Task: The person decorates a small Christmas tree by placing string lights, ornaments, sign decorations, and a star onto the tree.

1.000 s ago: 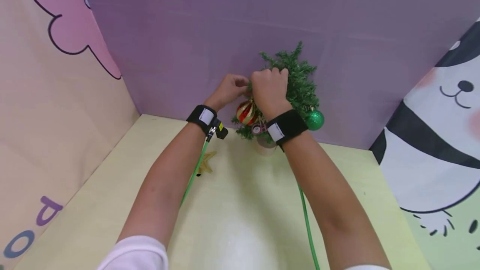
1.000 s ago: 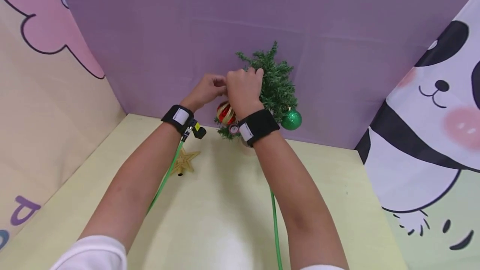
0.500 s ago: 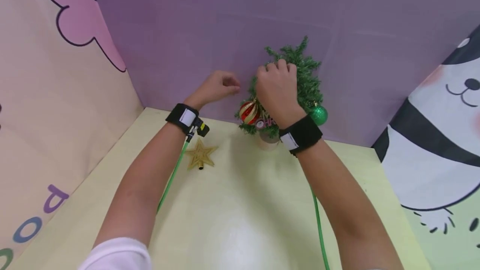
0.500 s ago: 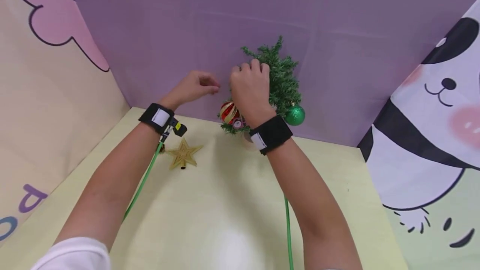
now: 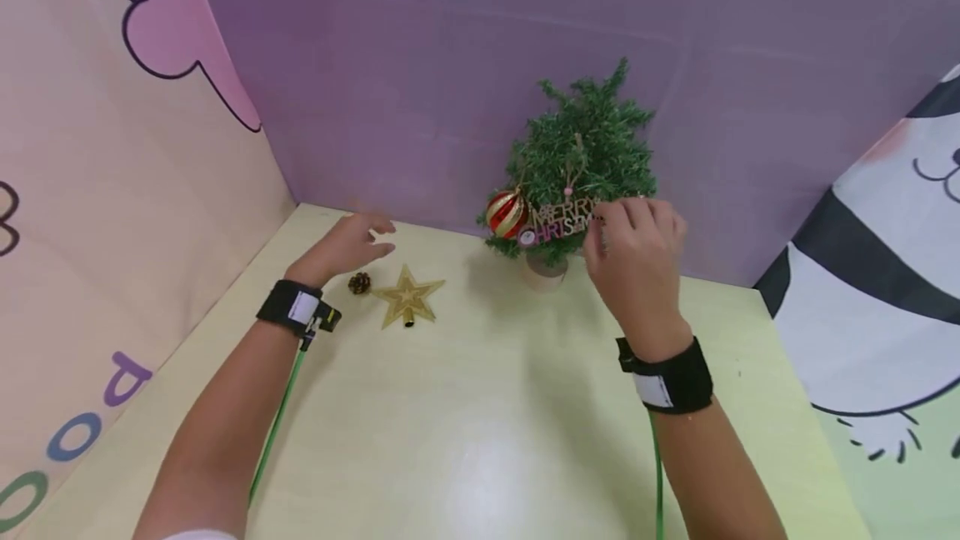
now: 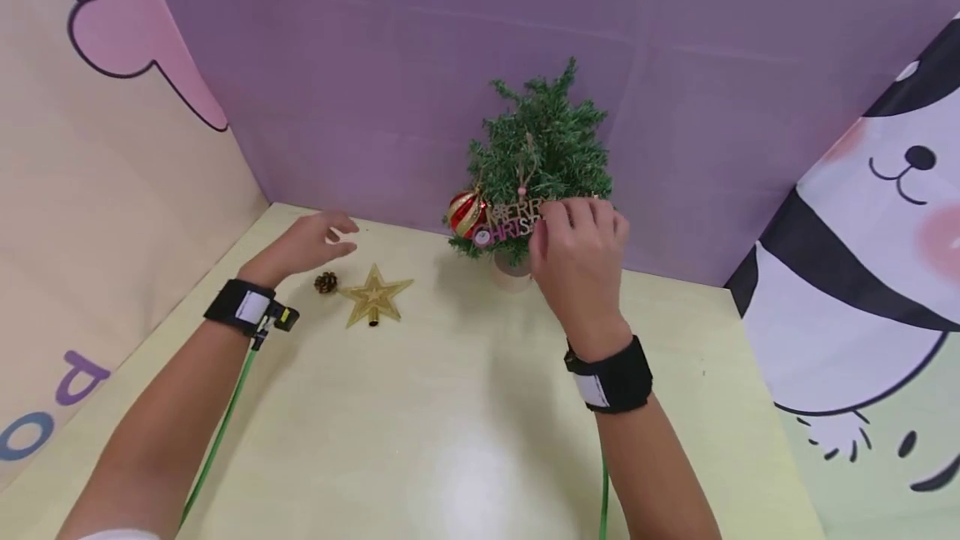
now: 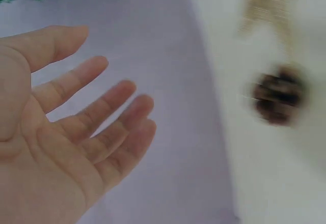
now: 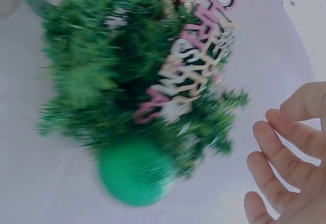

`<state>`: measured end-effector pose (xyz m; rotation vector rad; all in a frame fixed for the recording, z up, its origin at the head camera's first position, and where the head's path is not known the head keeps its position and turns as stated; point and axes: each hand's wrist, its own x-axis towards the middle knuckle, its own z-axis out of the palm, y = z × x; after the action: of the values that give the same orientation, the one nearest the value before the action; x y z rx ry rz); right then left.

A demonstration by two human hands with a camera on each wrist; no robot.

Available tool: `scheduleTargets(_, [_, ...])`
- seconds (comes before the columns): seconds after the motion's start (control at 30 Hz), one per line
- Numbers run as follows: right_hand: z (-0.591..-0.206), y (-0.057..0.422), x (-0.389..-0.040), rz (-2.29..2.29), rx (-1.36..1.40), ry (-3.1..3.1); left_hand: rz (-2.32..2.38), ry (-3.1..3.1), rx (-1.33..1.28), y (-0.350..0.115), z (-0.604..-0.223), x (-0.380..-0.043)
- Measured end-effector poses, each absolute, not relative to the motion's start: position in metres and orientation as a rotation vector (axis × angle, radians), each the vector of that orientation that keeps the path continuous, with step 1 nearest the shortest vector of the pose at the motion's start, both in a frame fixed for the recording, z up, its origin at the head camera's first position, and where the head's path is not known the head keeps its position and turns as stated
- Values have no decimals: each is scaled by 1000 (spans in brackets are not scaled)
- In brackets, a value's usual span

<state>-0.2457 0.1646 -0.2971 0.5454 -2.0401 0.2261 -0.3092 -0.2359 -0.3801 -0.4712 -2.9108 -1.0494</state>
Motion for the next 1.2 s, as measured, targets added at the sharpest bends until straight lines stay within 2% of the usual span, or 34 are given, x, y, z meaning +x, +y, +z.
scheduleTargets(0.23, [-337, 209, -237, 441, 369, -2095, -975, -2959, -311, -251, -443, -288])
scheduleTargets(0.43, [-377, 252, -244, 486, 142, -2227, -950, -2897, -320, -247, -464, -284])
scheduleTargets(0.77, [-429, 301, -255, 463, -108, -2828, -894, -2890, -264, -248, -474, -280])
scheduleTargets(1.07, [-439, 305, -257, 520, -111, -2958, -902, -2897, -204, -250, -467, -278])
scheduleTargets(1.2, [-435, 294, -254, 528, -29, -2994, -1054, -2798, -209, -225, -449, -269])
